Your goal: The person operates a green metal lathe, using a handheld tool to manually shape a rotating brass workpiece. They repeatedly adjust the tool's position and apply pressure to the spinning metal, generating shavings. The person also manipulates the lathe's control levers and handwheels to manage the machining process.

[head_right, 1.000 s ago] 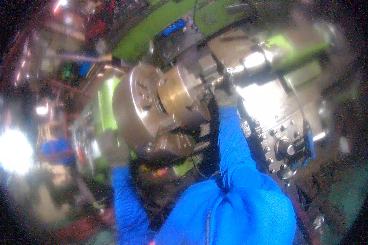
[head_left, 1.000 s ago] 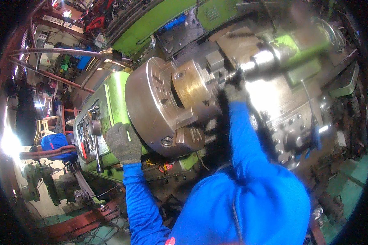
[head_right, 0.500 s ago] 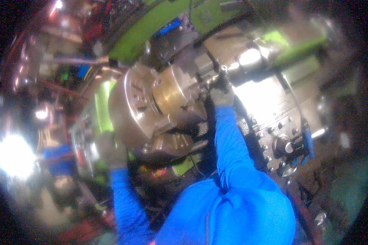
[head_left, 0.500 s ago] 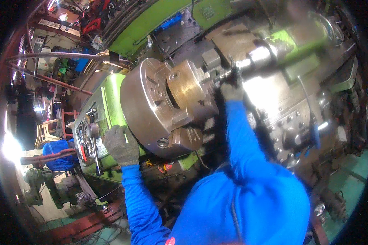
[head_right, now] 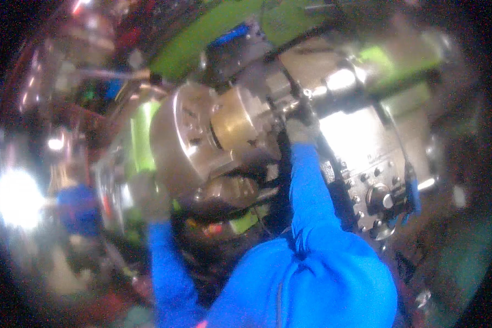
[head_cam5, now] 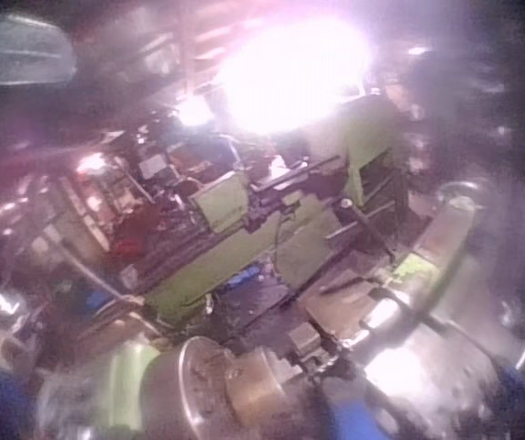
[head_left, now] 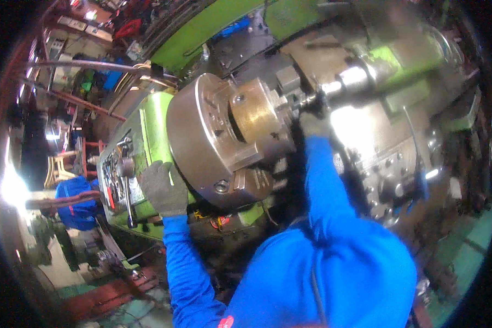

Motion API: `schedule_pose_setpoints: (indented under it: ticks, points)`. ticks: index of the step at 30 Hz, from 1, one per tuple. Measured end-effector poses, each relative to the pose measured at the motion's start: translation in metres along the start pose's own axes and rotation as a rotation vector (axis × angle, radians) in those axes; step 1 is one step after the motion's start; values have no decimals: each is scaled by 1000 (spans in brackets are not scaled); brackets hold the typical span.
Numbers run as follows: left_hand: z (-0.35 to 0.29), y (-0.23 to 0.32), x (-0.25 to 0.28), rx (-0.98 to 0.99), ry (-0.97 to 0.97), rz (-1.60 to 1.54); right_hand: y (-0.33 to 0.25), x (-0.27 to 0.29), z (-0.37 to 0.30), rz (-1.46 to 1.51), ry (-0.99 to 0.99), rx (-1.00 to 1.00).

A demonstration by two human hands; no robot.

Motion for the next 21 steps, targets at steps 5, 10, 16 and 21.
schedule_pose_setpoints:
  ticks: [5, 10, 16, 21]
  points:
    - [12, 8, 4, -20, 74, 19, -22, 56, 11, -225, -229, -71]
    - [12, 3, 10, -14, 68, 56, -37, 30, -17, -1795, -140, 717]
    - [2, -4, -1, 26, 11, 37, -27, -19, -46, -1749, -76, 463]
    - [-5, -14, 0, -7, 43, 69, -15, -43, -81, -2105, -96, 614]
Point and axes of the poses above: each hand's wrist, its own z-axis towards the middle knuckle, its own x-axis out of the back of the hand, y = z × x, the point moved 3 cm from there along z, towards the middle knuckle, and after that the axes turned 10 degrees about x, right-handed, at the moved point
